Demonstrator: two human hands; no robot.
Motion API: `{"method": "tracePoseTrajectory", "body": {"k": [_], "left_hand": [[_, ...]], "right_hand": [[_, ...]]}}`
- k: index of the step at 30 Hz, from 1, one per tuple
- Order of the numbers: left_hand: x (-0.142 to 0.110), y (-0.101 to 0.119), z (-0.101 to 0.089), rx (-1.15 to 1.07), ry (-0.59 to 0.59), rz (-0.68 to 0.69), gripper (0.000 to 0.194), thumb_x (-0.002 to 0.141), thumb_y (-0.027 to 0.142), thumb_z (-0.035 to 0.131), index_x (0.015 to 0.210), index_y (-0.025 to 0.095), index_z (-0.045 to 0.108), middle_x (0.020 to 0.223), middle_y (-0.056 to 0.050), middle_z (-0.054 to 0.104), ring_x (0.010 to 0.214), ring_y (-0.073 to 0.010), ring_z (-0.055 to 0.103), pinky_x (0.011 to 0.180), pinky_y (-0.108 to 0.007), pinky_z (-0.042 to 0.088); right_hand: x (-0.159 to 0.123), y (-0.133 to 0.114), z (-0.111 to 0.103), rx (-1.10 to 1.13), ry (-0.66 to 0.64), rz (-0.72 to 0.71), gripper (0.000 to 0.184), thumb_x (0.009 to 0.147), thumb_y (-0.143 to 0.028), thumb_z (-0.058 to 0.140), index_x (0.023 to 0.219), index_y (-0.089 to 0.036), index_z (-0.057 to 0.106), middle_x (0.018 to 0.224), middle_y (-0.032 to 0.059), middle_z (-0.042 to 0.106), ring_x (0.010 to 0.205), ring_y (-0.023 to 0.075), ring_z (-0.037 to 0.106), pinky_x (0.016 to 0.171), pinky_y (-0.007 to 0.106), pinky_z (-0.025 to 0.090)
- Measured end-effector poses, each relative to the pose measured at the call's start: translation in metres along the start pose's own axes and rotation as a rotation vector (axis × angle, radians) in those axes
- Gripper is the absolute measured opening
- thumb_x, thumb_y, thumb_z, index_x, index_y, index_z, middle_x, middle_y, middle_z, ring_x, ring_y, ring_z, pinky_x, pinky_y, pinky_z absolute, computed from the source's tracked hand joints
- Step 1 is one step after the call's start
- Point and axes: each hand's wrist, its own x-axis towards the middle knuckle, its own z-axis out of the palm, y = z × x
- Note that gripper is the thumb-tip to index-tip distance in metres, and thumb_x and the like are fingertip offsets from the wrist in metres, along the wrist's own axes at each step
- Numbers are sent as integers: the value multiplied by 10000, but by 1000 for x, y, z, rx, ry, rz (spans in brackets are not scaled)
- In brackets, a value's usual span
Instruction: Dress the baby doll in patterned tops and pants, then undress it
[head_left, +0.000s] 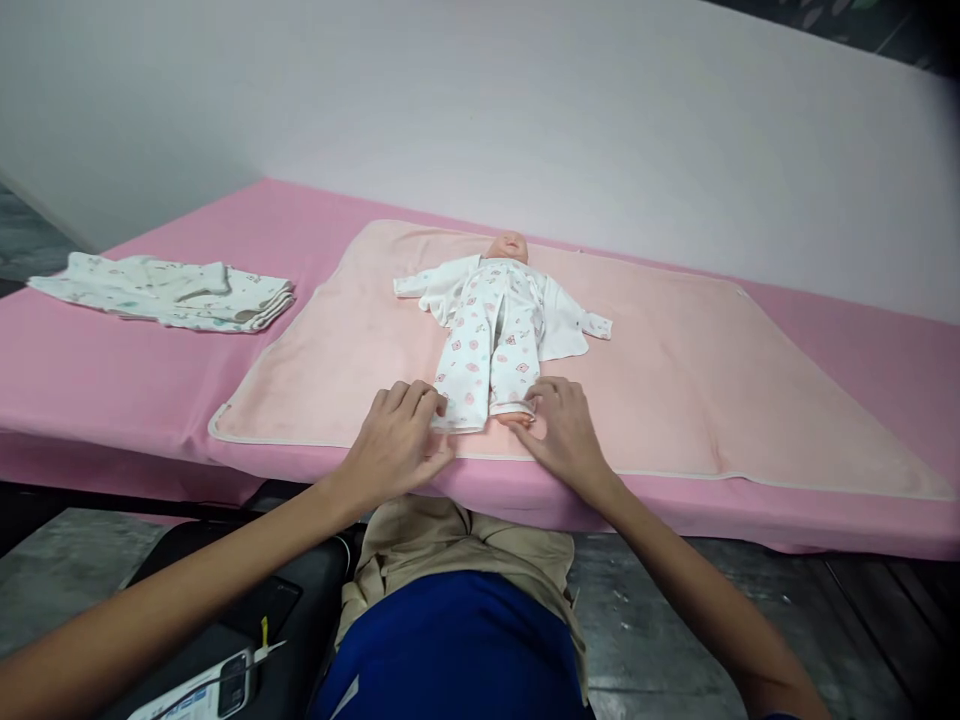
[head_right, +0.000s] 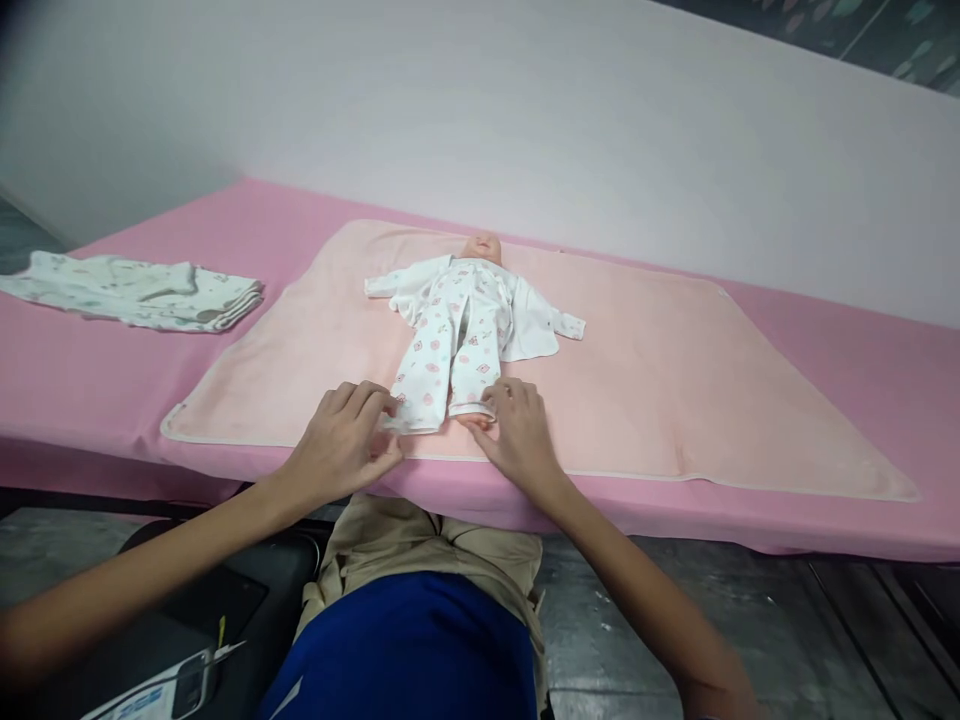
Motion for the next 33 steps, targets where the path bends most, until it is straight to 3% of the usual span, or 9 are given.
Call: {"method": "tracePoseTrajectory", "body": {"k": [3,6,10,15,20,22,25,29,33], "left_hand": [[21,20,9,34,-52,70,323,1059,463,630,1209,176,627,1230,-175,707,1087,-360,619,895,-507,465],[48,30,27,143,-134,121,229,1091,375,605,1151,163,669,1158,-183,724,1101,-375,630,904,-514,450],[67,27,39,114,-207,183,133,1065,314,657,1017,190,666,1059,-148,747,1059,-352,648,893,-492,441],[59,33,25,-51,-143,121,84,976,233,636,1052,206,610,1013,-83,715,977,-298,625,885,-485,442],[45,37,9,-183,-164,132,147,978,282,629,1103,212,593,1130,-94,701,1038,-296,610,913,-483,445],[52,18,5,-237,-148,148,178,1011,327,628,1151,221,599,1196,-95,704,1063,-292,607,922,-477,446],[91,-39,7,-251,-69,161,200,1070,372,559,1196,223,604,1224,-112,705,1070,-297,600,950,-491,451],[188,-134,30,-289,-35,82,314,1039,466,574,1219,217,640,1291,-136,698,1213,-336,579,1126,-551,449],[272,-195,63,-497,-207,-65,446,979,586,641,1282,263,689,1459,-131,659,1427,-347,528,1205,-557,477]], "right_hand": [[-8,19,-7,167,-58,108,368,998,-446,833,1232,-264,616,1262,117,720,1168,344,658,991,519,542],[-8,25,-5,309,-151,108,218,1035,-429,787,1066,-270,641,1073,51,749,1029,285,678,942,475,531],[-7,19,-3,362,-143,148,203,1045,-358,732,942,-263,584,868,6,659,817,228,614,825,422,489],[-13,9,-18,268,4,49,247,882,-99,653,973,-265,495,908,9,616,838,234,569,821,414,448],[-24,13,-44,200,-155,-114,287,907,-102,672,1091,-265,522,991,30,640,914,252,590,861,443,446],[-22,25,-54,207,-171,-113,263,964,-156,689,1161,-268,555,1078,54,675,996,270,621,903,466,474],[7,54,-64,211,-83,-41,149,1057,-262,665,1195,-278,611,1136,73,702,1041,278,647,926,477,518],[99,107,-52,229,-7,82,101,1068,-357,646,1119,-281,688,1183,69,754,1065,280,682,985,492,554],[202,155,-14,285,22,190,157,996,-363,666,1077,-237,714,1243,102,765,1085,270,703,1046,502,571]]}}
